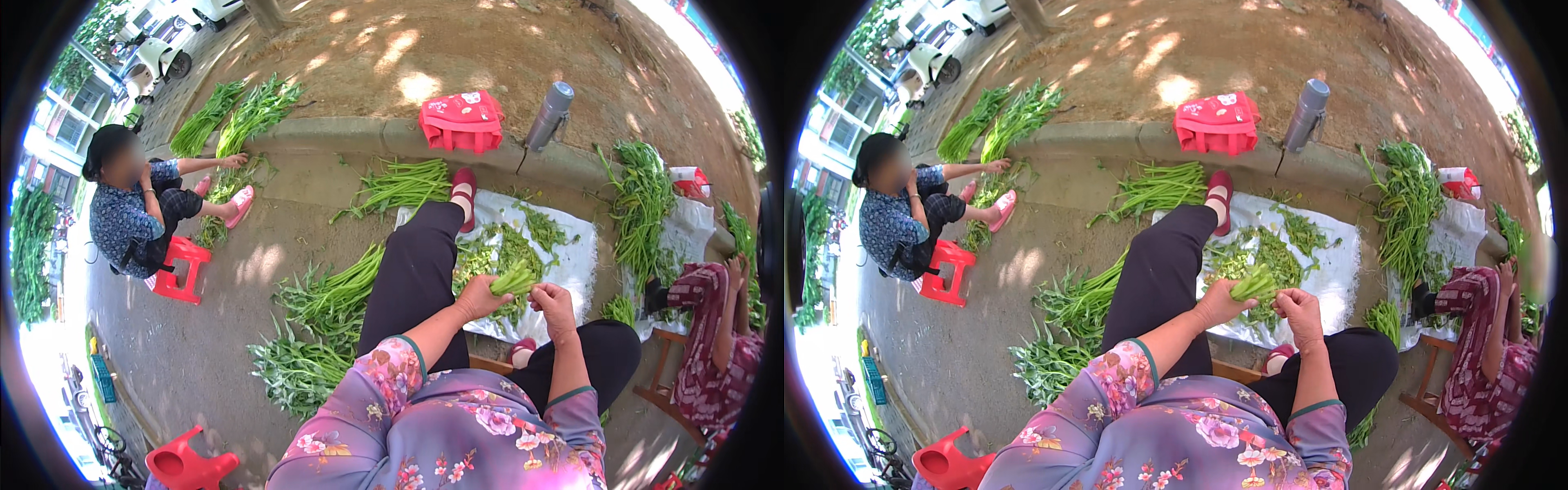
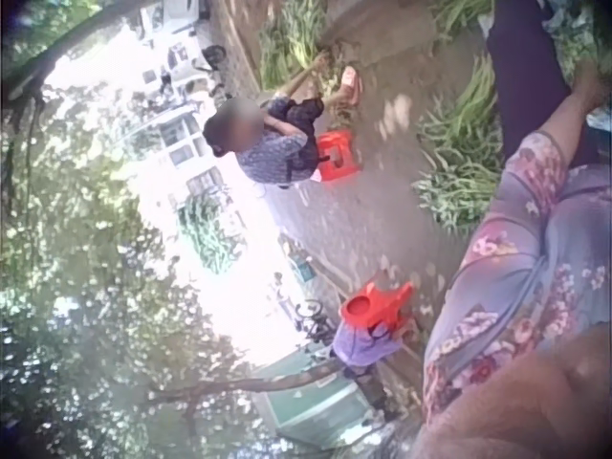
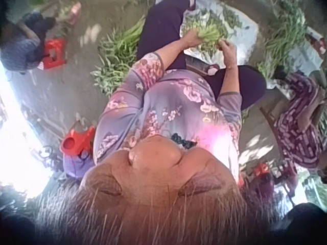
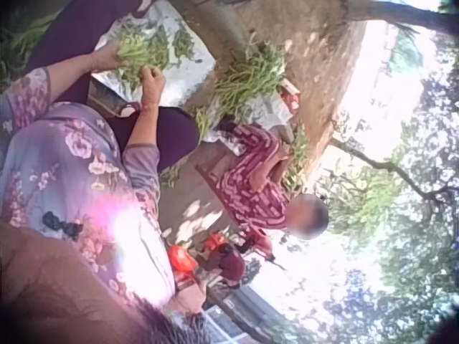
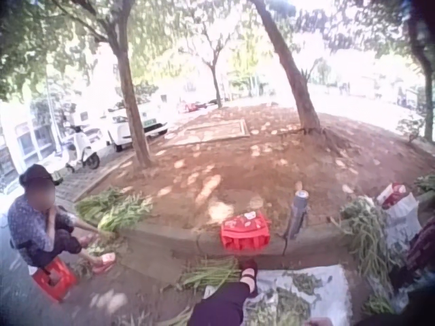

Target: The person plucks leaves and tips from stems of water spinach by hand, discarding the stems onto a central sheet.

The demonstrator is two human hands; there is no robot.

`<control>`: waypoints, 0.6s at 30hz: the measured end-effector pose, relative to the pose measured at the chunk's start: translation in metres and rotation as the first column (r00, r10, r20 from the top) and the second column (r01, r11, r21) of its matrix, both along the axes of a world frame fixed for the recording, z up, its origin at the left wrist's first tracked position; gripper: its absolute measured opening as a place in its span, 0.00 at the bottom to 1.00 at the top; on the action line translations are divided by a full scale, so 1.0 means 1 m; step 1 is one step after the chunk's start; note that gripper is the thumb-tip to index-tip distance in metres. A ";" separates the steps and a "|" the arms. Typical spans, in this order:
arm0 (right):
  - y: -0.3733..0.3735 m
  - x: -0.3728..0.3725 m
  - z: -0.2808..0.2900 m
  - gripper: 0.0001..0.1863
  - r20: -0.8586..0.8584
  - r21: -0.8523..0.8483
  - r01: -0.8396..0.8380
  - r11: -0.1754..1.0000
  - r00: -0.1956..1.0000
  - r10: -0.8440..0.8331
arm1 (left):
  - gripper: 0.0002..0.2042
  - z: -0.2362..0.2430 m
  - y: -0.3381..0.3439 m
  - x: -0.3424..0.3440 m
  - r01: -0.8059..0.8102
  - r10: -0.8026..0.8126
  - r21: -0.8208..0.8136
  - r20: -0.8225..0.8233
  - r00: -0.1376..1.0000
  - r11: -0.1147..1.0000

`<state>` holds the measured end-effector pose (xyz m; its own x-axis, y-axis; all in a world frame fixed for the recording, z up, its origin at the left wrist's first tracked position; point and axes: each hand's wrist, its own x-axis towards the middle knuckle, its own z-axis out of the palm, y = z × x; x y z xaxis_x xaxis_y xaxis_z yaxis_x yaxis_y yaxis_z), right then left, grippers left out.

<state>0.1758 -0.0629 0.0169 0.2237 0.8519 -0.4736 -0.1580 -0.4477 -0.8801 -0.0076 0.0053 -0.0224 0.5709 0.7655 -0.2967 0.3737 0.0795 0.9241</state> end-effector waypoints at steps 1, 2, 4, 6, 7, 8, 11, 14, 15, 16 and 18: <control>-0.002 0.001 0.001 0.07 -0.020 0.000 0.008 1.000 1.000 -0.008 | 0.12 0.003 -0.001 0.000 0.007 -0.007 -0.011 -0.006 1.000 1.000; -0.001 0.000 0.005 0.07 -0.037 -0.010 0.026 1.000 0.999 -0.026 | 0.12 0.004 -0.001 0.001 -0.007 0.007 -0.004 0.053 0.999 1.000; -0.004 0.000 0.004 0.06 -0.063 -0.025 0.023 0.999 0.998 -0.024 | 0.12 0.006 -0.005 0.000 -0.013 0.013 -0.012 0.032 0.999 1.000; -0.004 -0.002 0.003 0.06 -0.091 -0.021 0.027 0.999 0.995 -0.028 | 0.12 0.005 -0.006 0.000 -0.028 0.027 0.002 0.099 0.995 1.000; -0.004 -0.004 0.001 0.06 -0.095 -0.026 0.047 0.999 0.994 -0.049 | 0.13 0.005 -0.007 0.000 -0.012 0.011 0.013 0.073 0.997 1.000; -0.005 -0.005 -0.001 0.06 -0.083 -0.027 0.047 0.999 0.995 -0.049 | 0.13 0.010 -0.006 -0.001 0.005 -0.006 0.023 0.048 0.999 1.000; -0.007 -0.010 -0.006 0.07 -0.025 -0.040 0.036 0.999 0.999 -0.037 | 0.14 0.009 -0.009 0.001 0.014 -0.014 0.024 0.011 1.000 1.000; -0.007 -0.011 -0.004 0.05 0.001 -0.055 0.001 0.999 1.000 -0.001 | 0.13 0.020 -0.010 0.001 0.005 -0.005 0.029 0.023 1.000 1.000; -0.007 -0.012 -0.002 0.05 0.001 -0.050 0.002 0.999 1.000 -0.002 | 0.14 0.021 -0.008 0.000 0.017 -0.017 0.018 0.007 1.000 1.000; -0.007 -0.012 -0.001 0.04 0.002 -0.046 0.003 0.999 1.000 -0.003 | 0.14 0.021 -0.007 -0.001 0.030 -0.030 0.006 -0.009 1.000 1.000; -0.008 -0.012 -0.003 0.04 0.067 -0.019 -0.006 1.000 0.998 0.007 | 0.15 0.022 -0.007 0.000 0.044 -0.044 0.014 -0.035 0.998 0.999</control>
